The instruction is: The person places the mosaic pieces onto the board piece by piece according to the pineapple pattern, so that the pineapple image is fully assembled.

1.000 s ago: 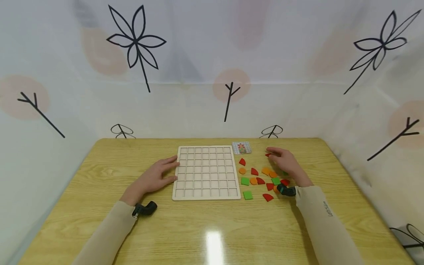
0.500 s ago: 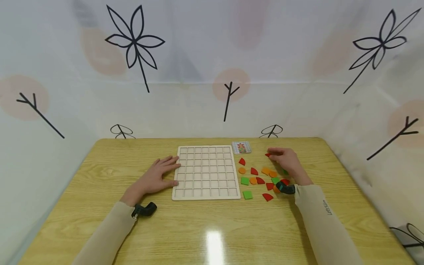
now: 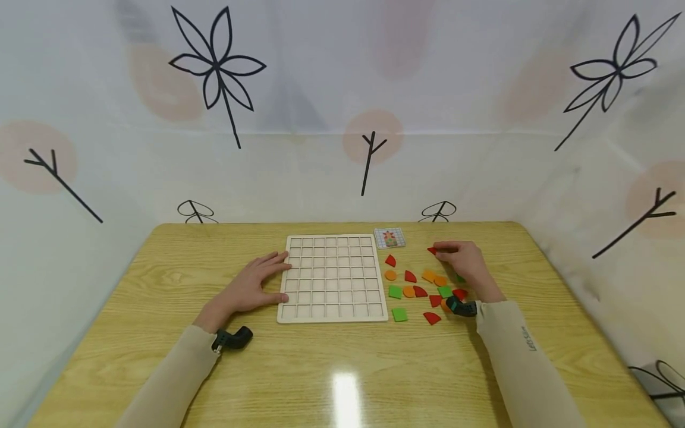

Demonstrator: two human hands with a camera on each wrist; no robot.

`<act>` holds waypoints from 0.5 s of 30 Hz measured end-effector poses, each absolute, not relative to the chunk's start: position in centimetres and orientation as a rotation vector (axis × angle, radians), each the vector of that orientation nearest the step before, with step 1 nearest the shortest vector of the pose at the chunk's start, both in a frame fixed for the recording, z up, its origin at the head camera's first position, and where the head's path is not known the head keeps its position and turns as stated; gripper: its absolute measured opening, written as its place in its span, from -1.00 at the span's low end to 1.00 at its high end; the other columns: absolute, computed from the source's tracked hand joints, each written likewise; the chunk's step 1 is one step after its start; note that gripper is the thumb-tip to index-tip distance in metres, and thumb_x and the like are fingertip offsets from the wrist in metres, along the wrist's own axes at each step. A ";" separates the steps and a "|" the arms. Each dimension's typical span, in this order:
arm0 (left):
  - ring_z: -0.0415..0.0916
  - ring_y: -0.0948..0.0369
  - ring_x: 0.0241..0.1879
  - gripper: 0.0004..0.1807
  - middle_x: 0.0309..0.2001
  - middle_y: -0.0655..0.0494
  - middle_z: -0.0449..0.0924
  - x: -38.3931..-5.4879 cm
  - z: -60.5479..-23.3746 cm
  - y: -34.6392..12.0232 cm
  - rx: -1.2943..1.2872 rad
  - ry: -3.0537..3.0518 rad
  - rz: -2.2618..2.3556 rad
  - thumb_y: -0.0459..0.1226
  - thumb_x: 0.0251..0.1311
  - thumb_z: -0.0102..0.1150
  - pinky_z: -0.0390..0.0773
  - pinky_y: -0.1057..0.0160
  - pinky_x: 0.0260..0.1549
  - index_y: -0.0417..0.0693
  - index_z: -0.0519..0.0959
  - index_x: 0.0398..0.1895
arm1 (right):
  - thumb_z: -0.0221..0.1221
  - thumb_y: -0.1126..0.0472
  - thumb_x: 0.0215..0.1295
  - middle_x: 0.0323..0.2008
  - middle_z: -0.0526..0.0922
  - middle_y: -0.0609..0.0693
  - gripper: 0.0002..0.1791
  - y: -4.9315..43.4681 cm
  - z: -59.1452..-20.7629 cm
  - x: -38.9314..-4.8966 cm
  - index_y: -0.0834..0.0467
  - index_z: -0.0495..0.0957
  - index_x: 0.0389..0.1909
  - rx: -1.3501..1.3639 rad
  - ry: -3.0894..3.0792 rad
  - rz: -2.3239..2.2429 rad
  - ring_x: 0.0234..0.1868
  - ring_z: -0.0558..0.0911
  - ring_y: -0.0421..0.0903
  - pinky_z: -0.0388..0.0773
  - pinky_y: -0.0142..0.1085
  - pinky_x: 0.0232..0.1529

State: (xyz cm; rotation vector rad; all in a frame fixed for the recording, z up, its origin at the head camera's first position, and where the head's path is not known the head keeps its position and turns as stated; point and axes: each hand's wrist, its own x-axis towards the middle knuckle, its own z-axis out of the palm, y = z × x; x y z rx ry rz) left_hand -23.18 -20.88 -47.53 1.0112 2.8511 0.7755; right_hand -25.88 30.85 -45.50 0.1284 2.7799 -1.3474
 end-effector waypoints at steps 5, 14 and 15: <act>-0.07 0.00 0.53 -0.14 0.54 0.08 0.10 -23.2 -47.6 -20.8 1.002 2.857 0.799 0.21 0.12 0.33 -0.04 -0.19 0.41 0.03 0.40 0.43 | 0.21 0.22 0.42 0.19 0.53 0.33 -0.67 30.5 -45.6 -25.9 0.27 0.64 0.12 0.161 2.835 -1.312 0.20 0.43 0.26 0.37 0.09 0.20; -0.07 0.01 0.53 -0.14 0.54 0.12 0.09 -23.4 -47.9 -20.9 0.992 2.882 0.756 0.24 0.11 0.32 -0.02 -0.19 0.41 0.08 0.40 0.43 | 0.22 0.26 0.40 0.08 0.62 0.31 -0.75 30.1 -45.6 -25.9 0.29 0.69 0.00 0.117 2.923 -1.304 0.11 0.50 0.24 0.43 0.06 0.12; -0.07 0.01 0.53 -0.14 0.54 0.11 0.09 -23.4 -47.9 -20.9 1.003 2.882 0.755 0.24 0.11 0.32 -0.03 -0.19 0.41 0.07 0.39 0.44 | 0.22 0.27 0.40 0.07 0.62 0.30 -0.75 30.1 -45.7 -25.9 0.30 0.69 -0.01 0.112 2.934 -1.299 0.10 0.51 0.23 0.44 0.05 0.11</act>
